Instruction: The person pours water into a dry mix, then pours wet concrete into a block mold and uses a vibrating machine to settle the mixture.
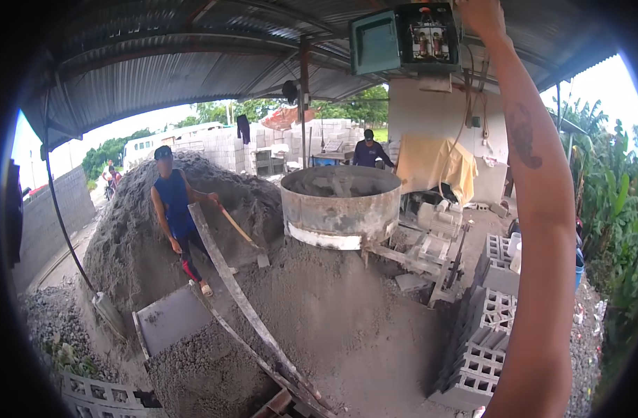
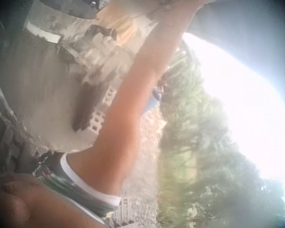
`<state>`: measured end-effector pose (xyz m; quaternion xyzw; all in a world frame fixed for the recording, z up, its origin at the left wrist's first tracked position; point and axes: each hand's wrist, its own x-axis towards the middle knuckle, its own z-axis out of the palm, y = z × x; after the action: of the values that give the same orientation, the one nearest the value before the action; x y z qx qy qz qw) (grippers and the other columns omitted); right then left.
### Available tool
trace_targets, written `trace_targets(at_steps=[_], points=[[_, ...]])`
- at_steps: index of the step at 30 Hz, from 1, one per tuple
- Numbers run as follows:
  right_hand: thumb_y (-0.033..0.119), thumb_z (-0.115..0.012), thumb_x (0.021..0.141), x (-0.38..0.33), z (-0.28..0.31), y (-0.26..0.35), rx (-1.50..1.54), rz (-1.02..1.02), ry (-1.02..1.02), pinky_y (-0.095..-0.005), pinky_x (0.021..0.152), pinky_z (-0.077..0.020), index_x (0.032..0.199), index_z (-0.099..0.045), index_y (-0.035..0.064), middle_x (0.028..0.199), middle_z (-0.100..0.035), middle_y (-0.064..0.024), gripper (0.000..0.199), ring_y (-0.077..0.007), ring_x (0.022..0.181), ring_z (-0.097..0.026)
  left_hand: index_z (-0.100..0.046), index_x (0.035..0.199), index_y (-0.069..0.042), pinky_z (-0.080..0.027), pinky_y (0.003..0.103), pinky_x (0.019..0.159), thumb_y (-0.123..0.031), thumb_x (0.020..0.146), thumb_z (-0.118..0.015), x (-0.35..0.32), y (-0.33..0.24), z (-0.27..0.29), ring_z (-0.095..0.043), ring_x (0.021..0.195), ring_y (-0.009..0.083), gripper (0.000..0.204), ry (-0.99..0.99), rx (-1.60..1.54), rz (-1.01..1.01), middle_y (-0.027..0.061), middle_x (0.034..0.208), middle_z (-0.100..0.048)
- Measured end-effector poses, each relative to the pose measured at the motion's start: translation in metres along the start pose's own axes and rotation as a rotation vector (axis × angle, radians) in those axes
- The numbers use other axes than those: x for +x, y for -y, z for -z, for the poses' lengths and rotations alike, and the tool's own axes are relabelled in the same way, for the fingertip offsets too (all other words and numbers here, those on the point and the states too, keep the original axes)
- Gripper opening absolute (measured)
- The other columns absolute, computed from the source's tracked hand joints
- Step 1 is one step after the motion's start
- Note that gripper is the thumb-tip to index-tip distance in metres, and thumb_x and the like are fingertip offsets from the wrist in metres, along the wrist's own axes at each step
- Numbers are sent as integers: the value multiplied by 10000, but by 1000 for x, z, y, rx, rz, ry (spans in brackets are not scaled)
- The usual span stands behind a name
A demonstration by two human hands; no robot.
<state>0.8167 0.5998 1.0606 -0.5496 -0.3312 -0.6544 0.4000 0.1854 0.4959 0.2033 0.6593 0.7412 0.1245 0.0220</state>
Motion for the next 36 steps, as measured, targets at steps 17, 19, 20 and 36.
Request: trace_targets(at_steps=[17, 19, 20, 36], points=[[230, -697, 985, -831, 419, 410, 1727, -4, 1344, -459, 990, -492, 1120, -701, 31, 1088, -698, -139, 240, -345, 1079, -646, -724, 713, -52, -592, 534, 613, -275, 972, -553, 20, 80, -128, -718, 627, 429, 382, -50, 27, -47, 231, 709, -719], [256, -650, 1005, -876, 432, 422, 1640, 17, 1395, -494, 1003, -486, 1149, -685, 4, 1148, -695, -180, 292, -355, 1121, -637, -720, 702, -63, -591, 535, 612, -276, 968, -564, 20, 81, -130, -713, 617, 429, 375, -71, 34, 10, 226, 701, -716], [266, -629, 1013, -894, 433, 424, 1528, 182, 1447, -500, 1004, -483, 1122, -688, -10, 1151, -704, -186, 302, -348, 1125, -643, -716, 691, -74, -590, 535, 610, -278, 964, -576, 17, 80, -131, -709, 606, 429, 369, -105, 30, 53, 221, 693, -714], [377, -527, 998, -902, 497, 397, 1221, 307, 1449, -496, 794, -568, 659, -767, 82, 685, -734, -173, 509, -361, 682, -735, -760, 734, -33, -587, 496, 766, -288, 1044, -478, -80, 43, -98, -731, 727, 406, 490, -242, -91, 93, 222, 795, -747]])
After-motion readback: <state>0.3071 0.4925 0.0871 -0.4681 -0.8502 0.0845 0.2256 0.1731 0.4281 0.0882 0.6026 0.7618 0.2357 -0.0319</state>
